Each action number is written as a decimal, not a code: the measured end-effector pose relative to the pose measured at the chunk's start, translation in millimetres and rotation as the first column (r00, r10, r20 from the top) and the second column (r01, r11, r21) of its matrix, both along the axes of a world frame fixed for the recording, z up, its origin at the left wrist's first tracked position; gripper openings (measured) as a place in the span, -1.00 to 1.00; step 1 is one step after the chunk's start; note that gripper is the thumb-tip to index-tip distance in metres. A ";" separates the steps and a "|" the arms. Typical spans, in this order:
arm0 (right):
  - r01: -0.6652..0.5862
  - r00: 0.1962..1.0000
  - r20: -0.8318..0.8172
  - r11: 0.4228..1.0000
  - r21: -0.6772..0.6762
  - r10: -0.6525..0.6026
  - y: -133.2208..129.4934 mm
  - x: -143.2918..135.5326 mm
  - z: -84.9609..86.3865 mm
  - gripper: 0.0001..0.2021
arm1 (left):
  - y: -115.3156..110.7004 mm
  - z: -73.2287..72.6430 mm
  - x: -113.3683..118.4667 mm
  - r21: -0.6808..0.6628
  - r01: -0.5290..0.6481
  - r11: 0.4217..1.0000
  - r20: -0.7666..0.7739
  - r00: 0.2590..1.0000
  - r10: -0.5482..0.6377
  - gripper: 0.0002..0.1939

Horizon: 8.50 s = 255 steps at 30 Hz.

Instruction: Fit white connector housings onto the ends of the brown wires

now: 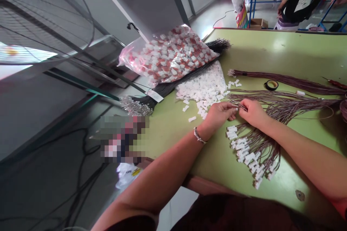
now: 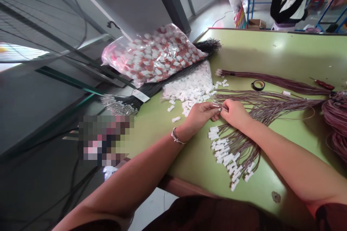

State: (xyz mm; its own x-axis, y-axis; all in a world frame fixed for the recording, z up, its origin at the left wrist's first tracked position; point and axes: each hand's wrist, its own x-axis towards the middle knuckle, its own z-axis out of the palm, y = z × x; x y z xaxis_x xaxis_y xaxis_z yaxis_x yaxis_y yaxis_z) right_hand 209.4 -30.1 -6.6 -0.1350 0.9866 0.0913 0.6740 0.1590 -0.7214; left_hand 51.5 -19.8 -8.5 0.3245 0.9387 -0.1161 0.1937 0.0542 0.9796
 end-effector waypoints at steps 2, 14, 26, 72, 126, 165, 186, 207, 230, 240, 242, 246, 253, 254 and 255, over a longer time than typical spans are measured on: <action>-0.009 1.000 0.013 1.000 -0.013 0.009 0.4 0.0 1.3 -0.93 | -0.6 -2.1 0.4 0.014 -0.031 0.999 0.010 0.999 0.031 -0.93; 0.002 0.999 0.042 1.000 -0.030 0.000 -0.2 -0.7 3.3 -0.92 | -0.5 -4.9 1.1 -0.014 -0.070 0.997 0.071 0.995 0.071 -0.93; -0.024 0.997 0.079 0.999 0.024 0.022 -0.6 -0.4 -7.2 -0.92 | -0.9 1.1 2.8 -0.077 -0.020 0.997 0.042 0.999 0.024 -0.81; -0.043 0.980 -0.184 0.989 0.145 0.070 -5.7 -1.1 -9.6 -0.91 | -9.2 17.9 -19.1 -0.158 -0.076 0.984 -0.002 0.997 0.076 -0.89; 0.066 0.917 -0.396 0.998 0.013 -0.056 -7.4 -4.7 1.9 -0.89 | -6.0 1.4 -23.1 -0.366 -0.025 0.930 0.461 0.864 0.204 -0.75; 0.100 0.930 -0.356 0.995 -0.001 -0.094 -6.2 -5.4 -0.5 -0.90 | -10.0 1.3 -16.5 -0.070 -0.145 0.987 0.187 0.970 0.155 -0.72; 0.017 0.955 -0.296 0.999 -0.049 -0.031 -7.1 -6.6 -4.3 -0.89 | -12.7 -3.8 -6.3 -0.023 -0.151 0.988 0.162 0.975 0.152 -0.77; 0.044 0.939 -0.331 0.987 -0.155 -0.093 -3.3 -1.8 -3.7 -0.86 | -11.2 -4.4 -9.2 0.000 -0.126 0.992 0.116 0.985 0.125 -0.86; 0.035 0.983 -0.173 0.987 -0.159 -0.063 -4.6 -4.5 3.0 -0.90 | -6.6 -14.7 -9.8 0.198 -0.123 0.972 0.014 0.992 0.123 -0.93; 0.000 0.972 -0.233 0.988 -0.157 -0.037 -1.8 -2.6 -2.6 -0.86 | -10.8 -11.0 -10.4 0.539 0.053 0.841 -0.287 0.950 0.124 -0.95; 0.005 0.974 -0.222 0.989 -0.148 -0.038 -1.3 -2.4 -3.5 -0.85 | -11.3 -11.8 -9.1 0.547 0.056 0.835 -0.298 0.945 0.132 -0.94; -0.011 0.979 -0.204 0.989 -0.151 -0.020 -1.9 -2.3 -0.3 -0.85 | -10.6 -12.3 -9.3 0.505 0.028 0.862 -0.269 0.955 0.127 -0.96; -0.025 0.973 -0.228 0.983 -0.181 -0.017 -2.3 0.7 4.5 -0.87 | -6.6 -14.4 -12.1 0.250 -0.061 0.966 -0.072 0.994 0.081 -0.97; -0.033 0.971 -0.240 0.982 -0.184 -0.013 -2.5 1.3 4.6 -0.85 | -7.0 -15.1 -13.3 0.231 -0.066 0.971 -0.068 0.994 0.083 -0.96; -0.041 0.968 -0.250 0.983 -0.181 -0.006 -2.7 1.9 4.7 -0.83 | -8.3 -15.3 -15.0 0.225 -0.067 0.972 -0.080 0.993 0.087 -0.95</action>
State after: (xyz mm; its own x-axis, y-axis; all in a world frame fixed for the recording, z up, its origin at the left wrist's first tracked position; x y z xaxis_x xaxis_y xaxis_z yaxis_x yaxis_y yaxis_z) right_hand 211.3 -32.7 -1.9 -0.1485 0.9872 -0.0579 0.4684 0.0186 -0.8833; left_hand 36.5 -28.1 -23.8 0.2484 0.9659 0.0728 0.2841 -0.1445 0.9478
